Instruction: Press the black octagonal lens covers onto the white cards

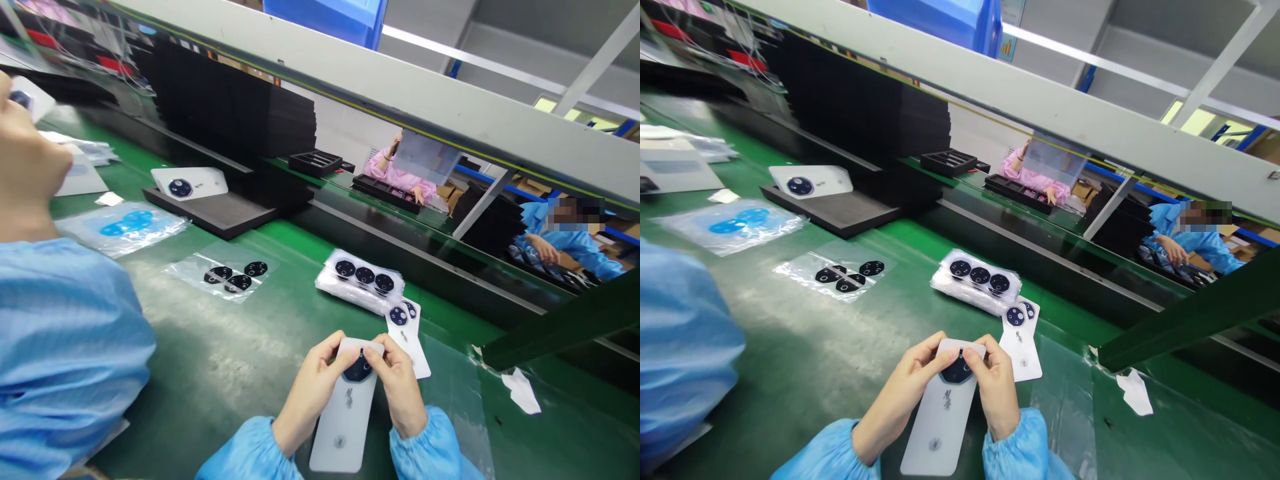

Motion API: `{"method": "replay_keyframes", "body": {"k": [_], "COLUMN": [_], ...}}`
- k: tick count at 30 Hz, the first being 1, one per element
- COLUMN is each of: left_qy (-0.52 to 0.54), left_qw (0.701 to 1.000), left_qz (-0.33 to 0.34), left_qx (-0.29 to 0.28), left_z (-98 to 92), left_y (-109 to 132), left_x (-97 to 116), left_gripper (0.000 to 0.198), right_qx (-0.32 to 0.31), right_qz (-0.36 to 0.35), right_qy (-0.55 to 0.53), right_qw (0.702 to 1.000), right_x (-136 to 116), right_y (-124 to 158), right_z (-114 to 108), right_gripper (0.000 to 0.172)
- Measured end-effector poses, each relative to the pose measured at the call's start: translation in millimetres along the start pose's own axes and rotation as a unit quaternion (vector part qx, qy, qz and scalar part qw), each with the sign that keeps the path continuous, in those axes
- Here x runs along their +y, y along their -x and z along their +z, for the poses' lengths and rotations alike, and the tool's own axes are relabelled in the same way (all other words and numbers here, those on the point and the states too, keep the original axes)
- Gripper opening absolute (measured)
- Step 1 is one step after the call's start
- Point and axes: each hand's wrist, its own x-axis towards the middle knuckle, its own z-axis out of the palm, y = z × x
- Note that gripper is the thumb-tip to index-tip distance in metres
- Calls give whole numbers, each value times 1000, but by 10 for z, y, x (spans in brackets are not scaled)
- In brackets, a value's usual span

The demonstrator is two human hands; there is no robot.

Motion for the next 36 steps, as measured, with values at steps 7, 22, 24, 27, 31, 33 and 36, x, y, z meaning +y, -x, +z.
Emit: {"method": "replay_keyframes", "body": {"k": [7,22,24,27,31,33,36], "left_qy": [22,203,239,281,319,334,353], "left_qw": [1000,974,962,941,912,904,897], "left_qz": [-6,-103,-129,-178,-236,-244,-239], "left_qx": [15,-20,-33,-60,-101,-111,-121], "left_z": [-21,-34,-30,-17,-14,-17,-17], "left_y": [-31,-60,-69,-79,-90,-89,-71], "left_x": [33,75,66,35,3,5,31], "left_gripper": [32,22,21,23,27,27,27], "right_qx": [23,-9,-24,-30,-35,-36,-34], "right_qz": [6,81,87,81,85,85,85], "right_qy": [-19,-68,-68,-68,-79,-83,-89], "right_qw": [1000,994,994,994,993,992,992], "right_x": [8,-101,-176,-250,-285,-295,-308], "right_y": [-12,115,149,189,190,182,177], "right_z": [59,70,91,123,162,176,190], "right_gripper": [33,38,37,36,36,36,37]}}
